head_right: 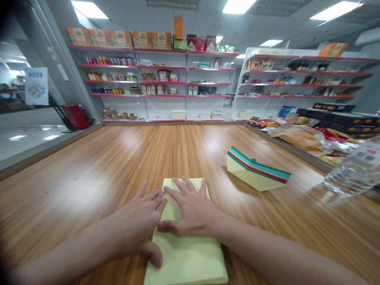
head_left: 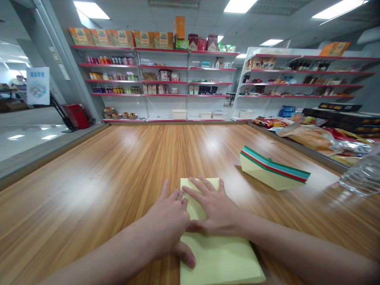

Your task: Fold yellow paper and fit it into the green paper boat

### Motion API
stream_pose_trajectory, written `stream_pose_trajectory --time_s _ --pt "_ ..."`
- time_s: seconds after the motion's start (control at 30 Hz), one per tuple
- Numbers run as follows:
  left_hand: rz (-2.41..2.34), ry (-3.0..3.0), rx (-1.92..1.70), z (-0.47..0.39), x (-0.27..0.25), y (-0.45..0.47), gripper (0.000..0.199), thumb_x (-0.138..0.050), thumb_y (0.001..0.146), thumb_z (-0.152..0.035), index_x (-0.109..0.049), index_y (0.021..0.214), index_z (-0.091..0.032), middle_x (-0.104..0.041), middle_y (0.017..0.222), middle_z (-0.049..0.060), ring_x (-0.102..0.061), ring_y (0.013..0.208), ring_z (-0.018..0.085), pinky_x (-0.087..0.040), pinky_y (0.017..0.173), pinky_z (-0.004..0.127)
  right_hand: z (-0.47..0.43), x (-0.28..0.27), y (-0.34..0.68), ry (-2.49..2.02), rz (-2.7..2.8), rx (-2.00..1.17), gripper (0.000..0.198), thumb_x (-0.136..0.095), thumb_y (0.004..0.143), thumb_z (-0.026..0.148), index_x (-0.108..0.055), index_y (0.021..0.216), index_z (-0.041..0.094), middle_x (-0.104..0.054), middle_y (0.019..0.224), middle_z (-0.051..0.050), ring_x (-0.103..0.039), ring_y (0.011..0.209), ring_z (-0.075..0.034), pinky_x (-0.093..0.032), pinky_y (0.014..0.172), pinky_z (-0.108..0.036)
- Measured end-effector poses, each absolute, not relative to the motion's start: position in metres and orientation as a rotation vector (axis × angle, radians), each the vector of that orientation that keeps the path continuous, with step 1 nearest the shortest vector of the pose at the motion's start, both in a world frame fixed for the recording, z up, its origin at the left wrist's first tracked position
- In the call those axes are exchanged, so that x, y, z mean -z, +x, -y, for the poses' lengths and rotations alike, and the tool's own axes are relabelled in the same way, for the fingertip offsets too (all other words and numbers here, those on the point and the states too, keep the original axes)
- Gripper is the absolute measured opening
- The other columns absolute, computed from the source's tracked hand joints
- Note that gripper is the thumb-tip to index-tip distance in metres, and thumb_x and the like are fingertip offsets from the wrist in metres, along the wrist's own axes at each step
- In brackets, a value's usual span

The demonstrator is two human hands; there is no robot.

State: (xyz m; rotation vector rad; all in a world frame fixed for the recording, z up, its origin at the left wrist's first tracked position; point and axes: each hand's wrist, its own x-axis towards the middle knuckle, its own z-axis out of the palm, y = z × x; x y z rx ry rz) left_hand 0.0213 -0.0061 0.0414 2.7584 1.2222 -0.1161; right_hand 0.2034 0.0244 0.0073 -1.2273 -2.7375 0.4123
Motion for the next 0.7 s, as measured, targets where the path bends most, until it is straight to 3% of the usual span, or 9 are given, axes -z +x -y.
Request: stream_pose_trajectory --time_s 0.3,0.5,0.6,0.7 --pt "-1.322 2.732 0.196 0.005 -0.045 0.022 0.084 -0.056 0.054 -0.077 -0.064 0.108 -0.012 -0.047 0.131 0.025 -0.039 0.121 0.042 -0.012 0.099 0.068 -0.027 -0.005 0.201 -1.203 2.719 -0.357 0.082 -0.039 0.073 0.075 -0.020 0.141 0.034 -0.020 0.148 -0.012 -0.010 0.134 -0.042 0.003 0.087 -0.078" --pt "-1.443 2.712 0.274 -0.010 -0.056 0.005 0.071 -0.061 0.053 -0.073 -0.069 0.096 -0.017 -0.056 0.122 0.018 -0.047 0.110 0.039 -0.010 0.098 0.069 -0.051 -0.004 0.174 -1.166 2.687 -0.364 0.083 -0.044 0.071 0.074 -0.026 0.140 0.032 -0.020 0.148 -0.012 -0.011 0.132 -0.045 0.000 0.086 -0.078" --pt "-1.479 2.652 0.246 -0.016 -0.053 -0.007 0.072 -0.067 0.051 -0.068 -0.066 0.105 -0.021 -0.055 0.123 0.016 -0.049 0.108 0.039 -0.012 0.095 0.072 -0.065 -0.002 0.165 -1.120 2.572 -0.420 0.075 -0.047 0.074 0.068 -0.034 0.136 0.028 -0.031 0.144 -0.012 -0.021 0.131 -0.039 -0.004 0.095 -0.072" --pt "-1.513 2.631 0.238 -0.019 -0.048 -0.014 0.088 -0.071 0.046 -0.065 -0.058 0.118 -0.017 -0.052 0.126 0.019 -0.048 0.108 0.040 -0.015 0.096 0.070 -0.073 0.002 0.165 -1.079 2.350 -0.510 0.056 -0.044 0.084 0.055 -0.043 0.130 0.022 -0.048 0.131 -0.012 -0.040 0.122 -0.028 -0.020 0.103 -0.055"
